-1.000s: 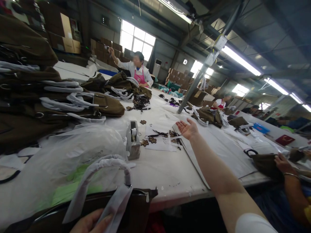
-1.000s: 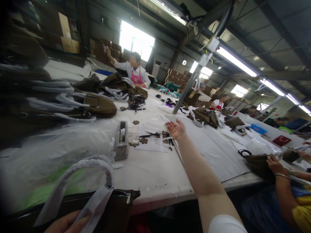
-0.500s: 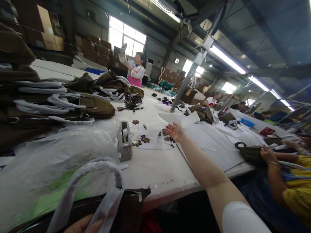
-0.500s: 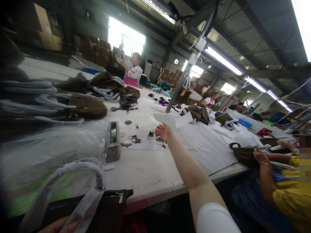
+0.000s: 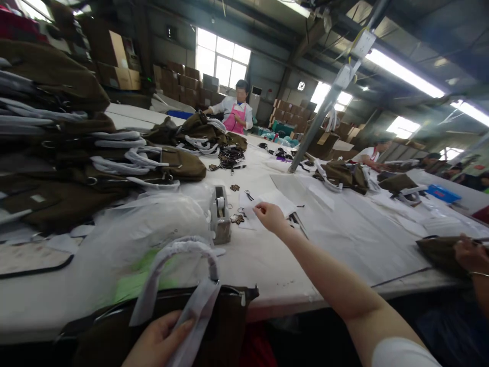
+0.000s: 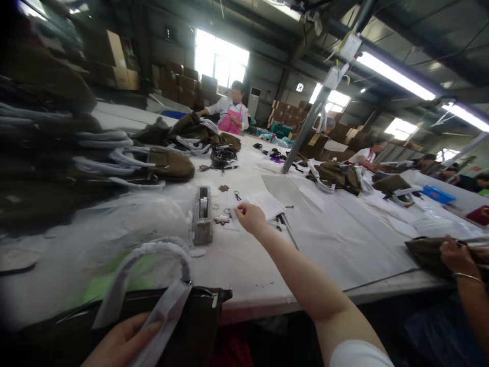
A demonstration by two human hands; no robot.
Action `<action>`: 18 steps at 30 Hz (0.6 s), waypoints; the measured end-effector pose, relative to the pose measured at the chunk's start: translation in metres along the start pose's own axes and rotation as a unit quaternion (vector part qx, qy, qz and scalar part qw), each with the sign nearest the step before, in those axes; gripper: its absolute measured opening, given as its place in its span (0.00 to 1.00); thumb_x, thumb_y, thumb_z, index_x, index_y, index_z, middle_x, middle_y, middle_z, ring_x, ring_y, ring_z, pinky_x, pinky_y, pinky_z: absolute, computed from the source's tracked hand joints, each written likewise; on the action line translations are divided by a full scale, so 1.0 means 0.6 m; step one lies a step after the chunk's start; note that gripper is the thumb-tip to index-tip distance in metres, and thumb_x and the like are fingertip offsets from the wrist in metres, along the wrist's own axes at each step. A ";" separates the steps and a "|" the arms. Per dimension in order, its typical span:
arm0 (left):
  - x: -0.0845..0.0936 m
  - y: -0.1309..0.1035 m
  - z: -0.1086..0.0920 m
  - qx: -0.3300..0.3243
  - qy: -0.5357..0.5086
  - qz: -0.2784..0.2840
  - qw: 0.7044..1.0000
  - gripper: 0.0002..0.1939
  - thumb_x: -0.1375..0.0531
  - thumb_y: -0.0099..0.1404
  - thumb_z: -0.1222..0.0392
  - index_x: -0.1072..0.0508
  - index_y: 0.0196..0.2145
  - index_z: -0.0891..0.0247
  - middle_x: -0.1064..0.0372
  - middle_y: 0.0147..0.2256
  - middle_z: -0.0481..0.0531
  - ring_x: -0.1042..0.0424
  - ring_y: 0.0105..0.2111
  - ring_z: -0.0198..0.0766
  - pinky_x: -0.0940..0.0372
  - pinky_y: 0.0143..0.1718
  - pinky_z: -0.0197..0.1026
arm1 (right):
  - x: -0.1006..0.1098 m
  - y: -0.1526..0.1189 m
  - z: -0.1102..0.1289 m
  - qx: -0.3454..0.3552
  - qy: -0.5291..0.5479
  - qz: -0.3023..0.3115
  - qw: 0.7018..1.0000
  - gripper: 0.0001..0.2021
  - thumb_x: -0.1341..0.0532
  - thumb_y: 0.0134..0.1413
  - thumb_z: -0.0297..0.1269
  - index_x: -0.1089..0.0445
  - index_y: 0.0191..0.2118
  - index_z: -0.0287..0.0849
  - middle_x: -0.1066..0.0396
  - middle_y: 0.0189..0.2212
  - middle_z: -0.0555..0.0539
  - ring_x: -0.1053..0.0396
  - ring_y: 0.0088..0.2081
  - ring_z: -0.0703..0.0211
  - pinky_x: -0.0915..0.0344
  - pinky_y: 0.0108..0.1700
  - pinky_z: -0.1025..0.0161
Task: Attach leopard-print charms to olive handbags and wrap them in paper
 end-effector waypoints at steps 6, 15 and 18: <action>-0.002 -0.001 0.004 0.000 -0.009 0.007 1.000 0.28 0.36 0.49 0.34 0.22 0.31 0.65 0.25 0.28 0.52 0.29 0.31 0.45 0.34 0.32 0.38 | -0.134 -0.023 0.052 -0.003 0.121 0.104 0.987 0.12 0.33 0.45 0.47 0.23 0.26 0.43 0.31 0.19 0.52 0.36 0.25 0.61 0.43 0.30 0.64; -0.002 0.007 0.014 -0.014 -0.005 0.049 0.999 0.28 0.38 0.53 0.35 0.22 0.35 0.65 0.23 0.31 0.52 0.28 0.33 0.45 0.34 0.33 0.38 | -0.152 -0.056 0.089 -0.025 0.241 0.047 0.969 0.14 0.32 0.39 0.45 0.22 0.28 0.39 0.26 0.24 0.50 0.33 0.29 0.62 0.38 0.35 0.64; 0.001 0.007 0.009 -0.031 0.002 0.024 0.999 0.27 0.37 0.52 0.35 0.22 0.33 0.65 0.23 0.31 0.52 0.28 0.34 0.46 0.34 0.35 0.38 | -0.157 -0.081 0.074 -0.043 0.213 0.056 0.975 0.13 0.32 0.39 0.45 0.23 0.26 0.39 0.28 0.21 0.51 0.36 0.26 0.63 0.41 0.30 0.65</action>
Point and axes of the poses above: each hand's wrist, its own y-axis towards the middle knuckle, its own x-axis out of the back of the hand, z = x × y, the point moved 6 cm from there along y, towards the middle knuckle
